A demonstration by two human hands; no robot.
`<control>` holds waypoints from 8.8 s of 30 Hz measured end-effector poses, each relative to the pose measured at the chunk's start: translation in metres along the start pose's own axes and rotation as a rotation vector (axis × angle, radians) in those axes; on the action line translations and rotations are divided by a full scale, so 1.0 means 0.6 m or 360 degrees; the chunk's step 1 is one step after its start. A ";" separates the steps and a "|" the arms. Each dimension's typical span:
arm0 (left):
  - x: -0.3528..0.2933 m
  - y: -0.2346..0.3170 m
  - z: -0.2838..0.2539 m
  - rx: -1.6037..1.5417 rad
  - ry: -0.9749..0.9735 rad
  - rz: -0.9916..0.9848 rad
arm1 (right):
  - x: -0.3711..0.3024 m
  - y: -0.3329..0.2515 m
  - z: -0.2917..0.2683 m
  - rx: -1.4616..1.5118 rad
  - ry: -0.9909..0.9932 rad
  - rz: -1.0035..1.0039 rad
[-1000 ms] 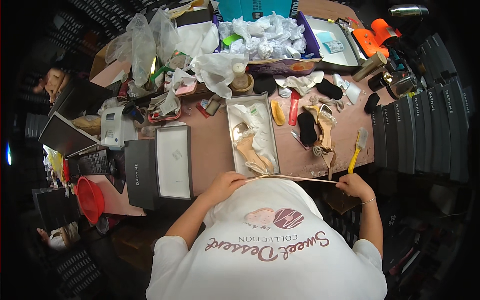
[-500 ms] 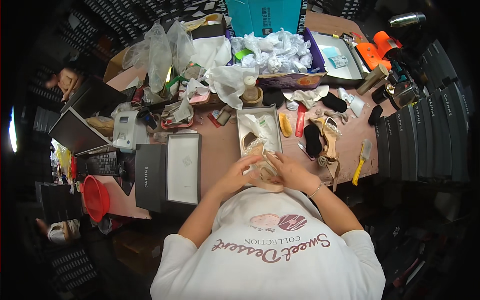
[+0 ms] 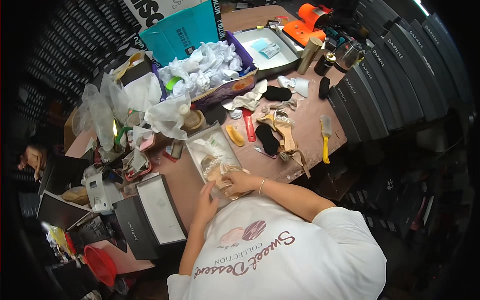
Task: Packing a pair of gold-colored sandals into a shoe box with tissue paper and protective inserts.
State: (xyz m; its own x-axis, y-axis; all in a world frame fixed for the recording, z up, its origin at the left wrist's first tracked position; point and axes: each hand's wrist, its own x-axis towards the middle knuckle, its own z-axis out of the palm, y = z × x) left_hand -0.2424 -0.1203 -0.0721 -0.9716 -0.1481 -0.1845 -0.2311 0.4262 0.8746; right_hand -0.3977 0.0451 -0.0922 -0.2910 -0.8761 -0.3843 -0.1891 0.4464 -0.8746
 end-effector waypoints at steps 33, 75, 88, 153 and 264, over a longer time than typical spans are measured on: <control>0.125 0.113 0.056 -0.1598 -0.0064 -0.0410 | -0.254 -0.111 -0.078 -0.0095 0.1362 -0.0382; 0.094 -0.147 -0.107 -0.0892 0.1526 -0.0488 | -0.009 -0.040 0.000 -0.1256 0.0181 -0.0125; 0.231 -0.024 -0.391 0.0853 0.1444 0.0043 | 0.000 -0.028 -0.015 -0.1191 0.0069 -0.0112; -0.026 0.116 -0.079 -0.0728 0.0381 -0.0312 | -0.052 -0.223 -0.032 0.0153 0.0506 -0.0540; 0.050 0.061 -0.004 -0.1877 0.0366 -0.0759 | -0.056 -0.066 -0.002 -0.1152 0.0313 -0.0138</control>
State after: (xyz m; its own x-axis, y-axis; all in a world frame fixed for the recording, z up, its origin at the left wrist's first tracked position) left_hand -0.2800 -0.1113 -0.0444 -0.7478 -0.2663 -0.6081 -0.2518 -0.7338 0.6310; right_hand -0.3814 0.0573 -0.0442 -0.3966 -0.8951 -0.2038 -0.7679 0.4451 -0.4607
